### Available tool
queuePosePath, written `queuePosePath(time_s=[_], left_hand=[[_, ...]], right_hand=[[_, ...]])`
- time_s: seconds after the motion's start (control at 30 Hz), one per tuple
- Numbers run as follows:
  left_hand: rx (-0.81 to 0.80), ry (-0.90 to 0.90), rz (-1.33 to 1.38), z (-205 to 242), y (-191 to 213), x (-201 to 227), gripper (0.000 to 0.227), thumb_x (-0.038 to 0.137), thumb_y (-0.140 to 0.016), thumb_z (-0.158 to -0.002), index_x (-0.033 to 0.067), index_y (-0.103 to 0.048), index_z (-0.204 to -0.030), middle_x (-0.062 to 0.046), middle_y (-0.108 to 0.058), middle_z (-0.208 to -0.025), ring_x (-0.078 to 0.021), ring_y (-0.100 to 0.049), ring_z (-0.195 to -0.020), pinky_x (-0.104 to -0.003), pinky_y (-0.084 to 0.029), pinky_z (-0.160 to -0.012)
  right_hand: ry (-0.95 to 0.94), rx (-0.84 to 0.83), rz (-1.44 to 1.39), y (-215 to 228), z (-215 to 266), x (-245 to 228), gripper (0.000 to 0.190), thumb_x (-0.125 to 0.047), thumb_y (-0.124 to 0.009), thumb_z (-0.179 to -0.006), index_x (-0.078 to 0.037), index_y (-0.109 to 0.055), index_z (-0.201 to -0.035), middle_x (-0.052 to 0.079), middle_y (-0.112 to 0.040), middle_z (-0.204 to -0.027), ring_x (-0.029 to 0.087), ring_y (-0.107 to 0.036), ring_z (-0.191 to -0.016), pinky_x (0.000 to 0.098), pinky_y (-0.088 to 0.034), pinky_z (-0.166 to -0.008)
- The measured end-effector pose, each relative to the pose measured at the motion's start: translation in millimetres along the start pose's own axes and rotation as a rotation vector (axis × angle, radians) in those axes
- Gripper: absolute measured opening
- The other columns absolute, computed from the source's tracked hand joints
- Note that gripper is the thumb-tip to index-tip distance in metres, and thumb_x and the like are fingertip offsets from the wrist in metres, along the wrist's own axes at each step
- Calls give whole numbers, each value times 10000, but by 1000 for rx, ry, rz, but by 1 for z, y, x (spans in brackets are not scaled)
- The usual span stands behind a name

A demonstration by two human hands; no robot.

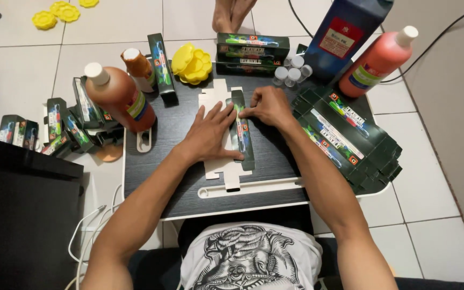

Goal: The person folds flat cardboard pieces into rectangular boxes and inserts them into printed sleeves. They repeat this process for multiple units, folding the flaps and tucking them to form the box shape before placing each one into a sleeve.

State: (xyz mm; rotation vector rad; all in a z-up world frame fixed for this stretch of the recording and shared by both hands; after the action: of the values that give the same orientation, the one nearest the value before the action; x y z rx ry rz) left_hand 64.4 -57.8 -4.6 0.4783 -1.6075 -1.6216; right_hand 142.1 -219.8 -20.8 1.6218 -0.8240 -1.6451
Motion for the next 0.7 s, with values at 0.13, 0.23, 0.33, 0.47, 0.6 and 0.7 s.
queuePosePath(time_s=[0.13,0.23,0.33,0.47,0.6,0.7], left_hand=[[-16,13,27,1,-1,-1,1214,850,-671,-717,92,-330,-1602,-112,-287,-1689,-368,-226,-1559,-663,-158,-1231],[-11,0,31,-5,-3,-3,1215,851,-675,-714,98,-328,-1604,-109,-282,-1691,-366,-219,-1561,-668,-149,-1231],[12,-4,16,0,-8,-6,1194,825,-689,-718,103,-339,-1602,-112,-297,-1686,-373,-234,-1557,-669,-164,-1228],[40,-10,22,-2,-7,-6,1201,837,-697,-708,101,-361,-1595,-115,-319,-1677,-376,-248,-1552,-672,-168,-1222],[37,9,24,-2,-9,-8,1206,848,-699,-699,112,-370,-1595,-100,-323,-1677,-362,-244,-1554,-667,-169,-1221],[34,9,31,-2,-4,-5,1205,841,-704,-704,97,-374,-1591,-107,-316,-1681,-367,-244,-1554,-667,-169,-1222]], right_hand=[[-34,31,-3,-7,-7,8,323,-435,-946,-621,-200,-750,-725,88,-736,-714,347,-743,-842,462,-551,-692],[-42,77,-11,-2,-11,15,335,-462,-937,-653,-196,-738,-702,82,-723,-674,340,-747,-794,420,-561,-671],[-18,131,4,0,-7,5,395,-462,-860,-815,-123,-705,-686,208,-698,-704,449,-719,-812,526,-532,-654],[-67,172,36,8,-10,2,468,-510,-829,-851,-124,-680,-633,224,-685,-679,462,-722,-789,521,-538,-629],[-123,120,60,4,-14,5,476,-563,-857,-795,-154,-690,-618,215,-704,-700,458,-733,-816,507,-557,-647],[-57,139,51,7,-8,-2,446,-491,-850,-816,-129,-688,-613,232,-691,-674,478,-727,-807,497,-550,-644]])
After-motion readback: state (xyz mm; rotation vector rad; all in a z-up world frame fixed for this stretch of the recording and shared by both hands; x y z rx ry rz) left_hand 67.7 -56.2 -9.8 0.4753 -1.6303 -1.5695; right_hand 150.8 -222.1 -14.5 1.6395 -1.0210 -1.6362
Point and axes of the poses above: each hand's wrist, its own z-axis away from the middle knuckle, its own y-axis out of the back of the hand, x = y × z, the point moved 9 cm from there along -z, towards the middle knuckle
